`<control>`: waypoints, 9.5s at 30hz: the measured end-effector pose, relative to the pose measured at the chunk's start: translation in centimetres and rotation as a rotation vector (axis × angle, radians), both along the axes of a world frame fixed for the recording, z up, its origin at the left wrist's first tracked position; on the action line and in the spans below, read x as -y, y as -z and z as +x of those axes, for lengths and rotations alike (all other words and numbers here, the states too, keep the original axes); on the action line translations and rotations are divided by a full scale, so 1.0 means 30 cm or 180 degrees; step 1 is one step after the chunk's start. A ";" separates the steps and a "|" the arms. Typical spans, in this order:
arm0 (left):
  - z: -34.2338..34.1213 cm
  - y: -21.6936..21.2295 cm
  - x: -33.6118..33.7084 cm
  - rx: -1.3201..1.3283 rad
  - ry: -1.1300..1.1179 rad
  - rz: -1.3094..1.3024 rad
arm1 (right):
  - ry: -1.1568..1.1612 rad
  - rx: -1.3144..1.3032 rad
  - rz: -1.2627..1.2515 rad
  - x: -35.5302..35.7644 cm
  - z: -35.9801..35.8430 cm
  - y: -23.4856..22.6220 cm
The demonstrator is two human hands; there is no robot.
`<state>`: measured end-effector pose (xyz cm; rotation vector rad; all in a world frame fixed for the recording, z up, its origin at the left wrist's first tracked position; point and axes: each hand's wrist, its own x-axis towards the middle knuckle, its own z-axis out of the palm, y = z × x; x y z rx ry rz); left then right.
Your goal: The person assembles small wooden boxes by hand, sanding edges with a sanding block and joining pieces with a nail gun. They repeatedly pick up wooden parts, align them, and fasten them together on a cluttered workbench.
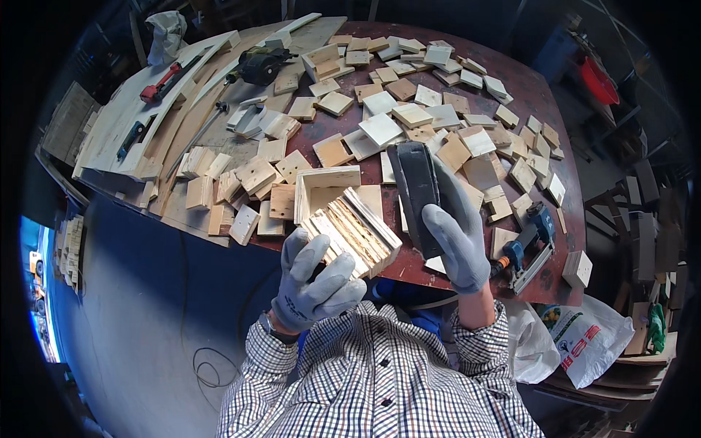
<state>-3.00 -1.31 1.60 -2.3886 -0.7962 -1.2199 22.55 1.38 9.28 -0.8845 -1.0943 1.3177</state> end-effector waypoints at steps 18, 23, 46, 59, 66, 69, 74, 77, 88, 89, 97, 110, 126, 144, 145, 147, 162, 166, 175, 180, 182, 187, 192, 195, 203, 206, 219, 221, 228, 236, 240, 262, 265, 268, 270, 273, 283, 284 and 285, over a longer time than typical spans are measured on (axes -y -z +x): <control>-0.045 -0.023 -0.058 0.0224 0.0072 0.0107 | -0.0487 0.0742 0.0476 0.350 0.090 0.204; -0.055 -0.016 -0.059 -0.0366 -0.0149 0.0503 | -0.0006 0.0507 0.0056 0.319 0.090 0.159; 0.030 -0.019 0.003 0.0996 0.0612 -0.0692 | 0.0297 0.0412 0.0069 0.036 0.001 0.149; 0.019 -0.014 0.057 0.0866 -0.0231 -0.1220 | -0.0503 0.1476 0.0135 0.079 0.098 0.198; -0.136 0.327 0.118 0.1871 -0.0155 -0.2900 | -0.0040 -0.0126 0.0167 0.068 0.010 0.062; -0.068 0.201 0.096 0.2793 0.1160 -0.3546 | -0.0315 0.0380 0.0686 0.035 -0.025 0.018; -0.039 0.213 0.088 0.3702 0.1258 -0.3774 | 0.0081 0.1432 0.1816 0.172 -0.072 0.114; -0.073 0.256 0.059 0.5295 0.1954 -0.4221 | -0.0575 0.1231 0.2028 0.228 -0.031 0.152; 0.008 0.157 0.108 0.4930 0.2940 -0.4929 | 0.0380 0.1946 0.2488 0.106 -0.113 0.049; 0.024 0.136 0.113 0.4976 0.3146 -0.4909 | 0.0573 0.2015 0.2609 0.089 -0.123 0.060; 0.014 0.117 0.082 0.6477 0.4959 -0.4466 | 0.1016 0.2919 0.1148 -0.079 -0.035 0.386; -0.059 0.273 0.081 0.6078 0.5090 -0.4586 | -0.0048 0.4182 0.1552 0.047 -0.020 0.437; 0.021 0.076 0.089 0.5594 0.4507 -0.5495 | 0.0165 0.1951 0.2536 0.087 -0.098 0.024; -0.001 0.092 0.076 0.4778 0.4632 -0.5855 | -0.0774 0.1470 0.2313 0.096 -0.066 0.033; -0.015 0.096 0.081 0.4616 0.4170 -0.5961 | -0.0654 0.1498 0.2430 0.095 -0.055 0.048; -0.036 0.107 0.091 0.4283 0.3282 -0.6117 | -0.0128 0.1345 0.2502 0.114 -0.041 0.050; -0.041 0.062 0.050 0.3441 0.1542 -0.5036 | -0.0109 0.1301 0.1264 0.132 -0.114 0.179; -0.041 0.085 0.059 0.4983 0.3086 -0.5047 | -0.0056 0.2655 0.2232 0.104 -0.117 0.234; -0.167 0.230 0.170 0.6020 0.1963 -0.5139 | 0.0080 0.5018 0.1186 0.058 -0.002 0.510; -0.175 0.205 0.152 0.5742 0.2284 -0.4704 | -0.0105 0.4152 0.0828 0.075 0.015 0.513; -0.122 0.132 0.143 0.5569 0.1796 -0.4639 | -0.0013 0.1682 -0.0071 0.087 0.015 0.466; -0.050 0.017 0.104 0.4983 0.1910 -0.5104 | -0.1636 -0.2956 -0.1171 0.144 0.003 0.290; -0.029 -0.015 0.076 0.4712 0.1881 -0.4938 | -0.1453 -0.2986 -0.1257 0.159 0.004 0.297; -0.014 0.007 0.082 0.5060 0.2112 -0.4877 | -0.1124 -0.1667 -0.0722 0.157 0.007 0.201; -0.032 0.137 0.099 0.5065 0.2545 -0.4888 | -0.0005 0.2092 0.1999 0.119 -0.115 0.101; -0.028 0.073 0.092 0.5343 0.2006 -0.5209 | 0.0114 0.1932 0.1140 0.067 -0.157 0.168; -0.023 0.051 0.088 0.4425 0.1843 -0.4838 | 0.0007 0.2252 0.2127 0.188 -0.083 0.072; -0.017 0.047 0.077 0.4407 0.1683 -0.5161 | 0.0130 0.2203 0.1896 0.113 -0.076 0.088; 0.003 0.004 0.061 0.2764 0.0243 -0.3534 | 0.0483 0.2537 0.2052 0.164 -0.132 0.068; 0.018 0.042 0.048 0.4552 0.1405 -0.4514 | 0.0890 0.2503 0.0971 0.056 -0.055 0.173; 0.053 -0.003 0.039 0.4215 0.0970 -0.4428 | 0.0497 0.2770 0.1767 0.147 -0.124 0.058; -0.004 0.085 0.056 0.5991 0.2875 -0.5409 | -0.0245 0.1994 0.1756 0.145 -0.083 0.080; -0.006 0.046 0.033 0.5562 0.2702 -0.5505 | -0.0497 0.1956 0.2052 0.198 -0.051 0.113; 0.003 0.035 0.053 0.5330 0.2689 -0.5663 | -0.0430 0.1787 0.1900 0.225 -0.035 0.151; 0.017 0.085 0.060 0.5529 0.3152 -0.5475 | -0.0343 0.1620 0.1793 0.130 -0.065 0.167; 0.039 0.098 0.017 0.5869 0.3240 -0.5499 | -0.0064 0.1558 0.1036 0.058 -0.091 0.211; 0.005 0.101 0.026 0.5838 0.3945 -0.5436 | 0.0015 0.0795 -0.0078 -0.014 -0.026 0.240; 0.005 0.089 0.023 0.5802 0.3658 -0.5469 | -0.0055 0.0639 -0.0205 0.041 -0.014 0.212; 0.005 0.099 0.012 0.5882 0.3820 -0.5398 | 0.0101 0.1244 0.0458 0.057 -0.019 0.195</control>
